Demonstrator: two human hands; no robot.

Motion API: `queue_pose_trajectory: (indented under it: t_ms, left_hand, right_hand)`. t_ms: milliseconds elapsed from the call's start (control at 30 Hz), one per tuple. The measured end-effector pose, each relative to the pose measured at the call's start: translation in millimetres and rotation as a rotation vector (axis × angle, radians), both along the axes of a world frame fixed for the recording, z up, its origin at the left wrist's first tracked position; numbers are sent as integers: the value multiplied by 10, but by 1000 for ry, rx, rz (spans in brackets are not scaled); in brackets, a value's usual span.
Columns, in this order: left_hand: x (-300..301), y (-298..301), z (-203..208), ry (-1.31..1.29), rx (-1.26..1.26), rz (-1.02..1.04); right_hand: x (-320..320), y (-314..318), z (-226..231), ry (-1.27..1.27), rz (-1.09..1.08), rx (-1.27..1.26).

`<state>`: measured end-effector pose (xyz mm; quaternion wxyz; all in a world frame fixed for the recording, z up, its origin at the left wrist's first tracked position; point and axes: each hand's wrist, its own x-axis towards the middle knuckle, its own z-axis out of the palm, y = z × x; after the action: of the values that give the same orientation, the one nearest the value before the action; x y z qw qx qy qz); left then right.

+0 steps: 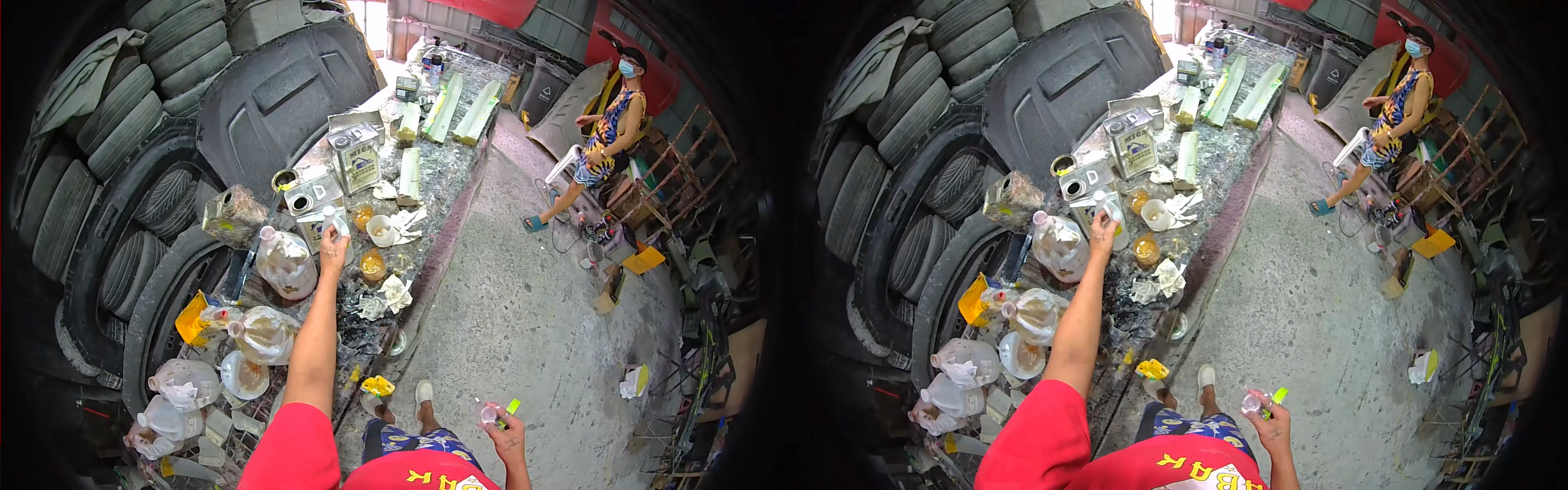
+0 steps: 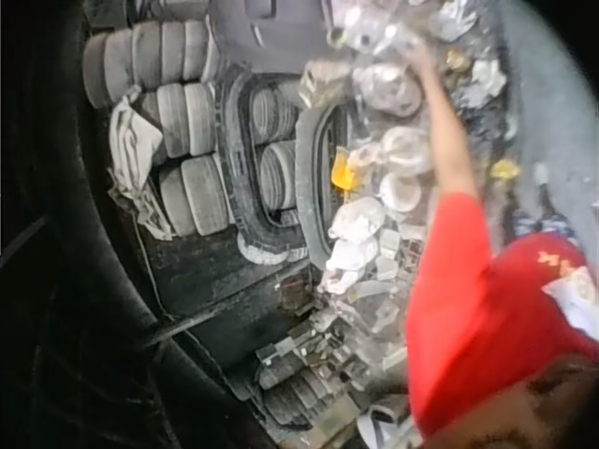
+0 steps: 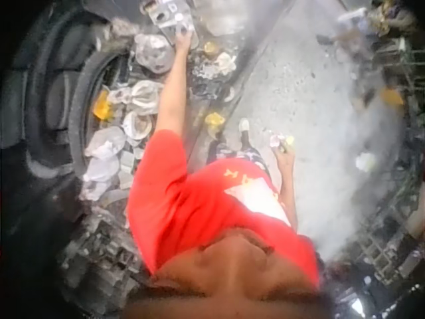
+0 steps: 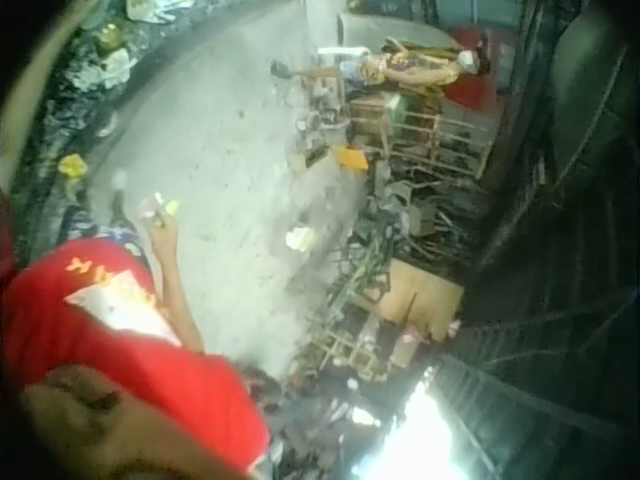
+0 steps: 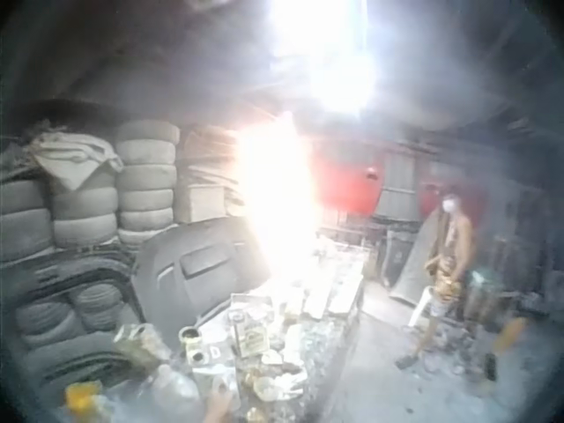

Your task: The person applies bright green masking tape to the edges of a detached car bumper. They retrieve a plastic bottle, pour liquid into a small container, then return to the bumper to continue taping along the contours and edges.

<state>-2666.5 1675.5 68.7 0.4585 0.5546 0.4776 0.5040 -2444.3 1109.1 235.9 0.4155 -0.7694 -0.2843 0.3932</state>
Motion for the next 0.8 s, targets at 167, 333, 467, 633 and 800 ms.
queue_pose_trajectory:
  t_ms: [167, 333, 467, 633, 800]
  left_hand:
    - [12, -66, 5, -19, -26, 8]
    - [-214, -85, -63, 14, 7, 24]
    - [-471, -307, 89, 6, 72, 90]
    - [-107, -1792, 944, -171, -112, -88]
    - [-104, -3751, 1097, -131, -325, -223]
  right_hand:
    - [4, 19, 107, -49, 15, -60]
    - [6, -77, 46, -35, 2, -30]
    - [65, -69, -99, -14, 56, 67]
    - [367, 264, 111, -70, 299, 144]
    - [629, 773, 47, 45, 643, 194]
